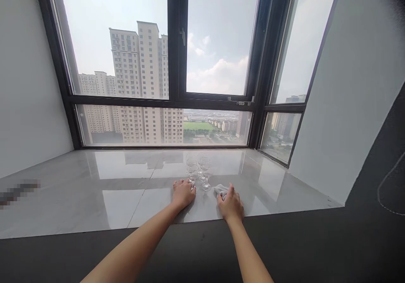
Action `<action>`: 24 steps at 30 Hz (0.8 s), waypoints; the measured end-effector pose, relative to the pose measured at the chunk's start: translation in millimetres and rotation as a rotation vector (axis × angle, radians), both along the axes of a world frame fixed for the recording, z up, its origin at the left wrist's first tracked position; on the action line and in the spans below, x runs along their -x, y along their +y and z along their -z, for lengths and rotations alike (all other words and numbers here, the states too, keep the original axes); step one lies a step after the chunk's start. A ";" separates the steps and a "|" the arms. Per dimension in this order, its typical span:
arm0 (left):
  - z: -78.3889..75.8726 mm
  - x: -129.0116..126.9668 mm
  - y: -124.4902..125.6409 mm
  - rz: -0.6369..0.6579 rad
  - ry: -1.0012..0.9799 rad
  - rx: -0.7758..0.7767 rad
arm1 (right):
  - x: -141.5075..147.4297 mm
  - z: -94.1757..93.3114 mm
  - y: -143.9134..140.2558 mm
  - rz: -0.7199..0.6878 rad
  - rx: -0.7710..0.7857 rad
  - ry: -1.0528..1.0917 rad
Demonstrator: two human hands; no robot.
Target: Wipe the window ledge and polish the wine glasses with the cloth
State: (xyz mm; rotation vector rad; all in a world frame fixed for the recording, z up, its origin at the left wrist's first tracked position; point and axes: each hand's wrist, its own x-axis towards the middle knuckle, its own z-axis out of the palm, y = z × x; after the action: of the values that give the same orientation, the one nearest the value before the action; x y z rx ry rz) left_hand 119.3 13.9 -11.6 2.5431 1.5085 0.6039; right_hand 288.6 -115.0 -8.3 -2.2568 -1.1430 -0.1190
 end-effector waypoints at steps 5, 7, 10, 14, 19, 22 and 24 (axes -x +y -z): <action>-7.2 0.4 -1.9 -0.012 0.018 0.019 | -1.3 1.7 1.4 0.007 0.003 0.003; -10.7 2.1 -3.0 -0.019 0.029 0.019 | -1.9 2.6 2.2 0.010 0.002 0.000; -14.4 7.9 -2.6 -0.018 0.044 0.014 | -2.6 3.5 2.9 0.015 -0.001 -0.005; -15.8 21.0 2.0 -0.024 0.056 0.006 | -3.6 5.2 3.0 0.003 -0.012 -0.019; -16.1 39.2 12.2 -0.056 0.080 0.012 | -5.5 8.5 3.6 0.003 -0.028 -0.013; -16.8 51.6 20.9 -0.074 0.089 0.024 | -6.3 9.9 4.0 -0.005 -0.038 -0.032; -17.6 61.7 27.7 -0.088 0.094 0.020 | -6.6 10.5 4.1 -0.003 -0.040 -0.040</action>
State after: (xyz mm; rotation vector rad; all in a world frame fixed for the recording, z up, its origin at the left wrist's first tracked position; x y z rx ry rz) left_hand 57.6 41.6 6.0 2.5347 1.6559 0.4839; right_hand 295.2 -110.9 -18.8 -2.2271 -1.1544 -0.1851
